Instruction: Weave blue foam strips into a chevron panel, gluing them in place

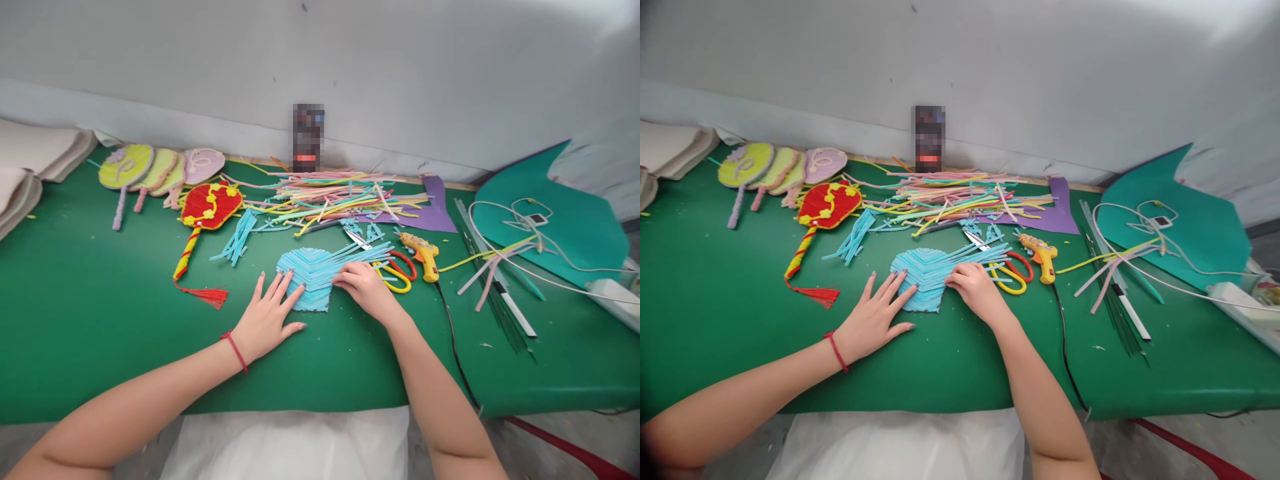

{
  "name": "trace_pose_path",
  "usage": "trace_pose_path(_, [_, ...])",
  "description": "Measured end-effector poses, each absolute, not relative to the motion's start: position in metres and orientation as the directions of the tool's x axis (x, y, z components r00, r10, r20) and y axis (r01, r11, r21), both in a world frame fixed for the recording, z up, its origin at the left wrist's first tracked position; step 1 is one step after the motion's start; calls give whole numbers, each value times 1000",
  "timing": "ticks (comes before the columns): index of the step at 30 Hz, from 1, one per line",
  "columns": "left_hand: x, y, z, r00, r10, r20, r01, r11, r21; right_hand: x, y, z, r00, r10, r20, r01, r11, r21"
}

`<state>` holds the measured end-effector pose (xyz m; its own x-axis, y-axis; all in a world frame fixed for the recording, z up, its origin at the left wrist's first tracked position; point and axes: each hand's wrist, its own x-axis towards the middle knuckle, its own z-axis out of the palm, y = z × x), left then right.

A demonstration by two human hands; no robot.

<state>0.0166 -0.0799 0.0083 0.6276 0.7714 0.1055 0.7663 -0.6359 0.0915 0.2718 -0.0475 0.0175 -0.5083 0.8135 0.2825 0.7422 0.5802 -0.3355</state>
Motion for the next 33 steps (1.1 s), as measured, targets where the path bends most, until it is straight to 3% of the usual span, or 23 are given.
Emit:
trace_pose_path(13, [17,-82,11,549,821,156,826,-562,51,272,-47,16,-502,817,284,746,575,-336])
trace_pose_path(25, [20,-83,11,626,768,140,763,-639,97,273,-46,14,-500,821,277,746,571,-344])
trace_pose_path(33, [23,-93,19,537,828,160,831,-552,66,274,-46,14,-505,820,269,753,571,-327])
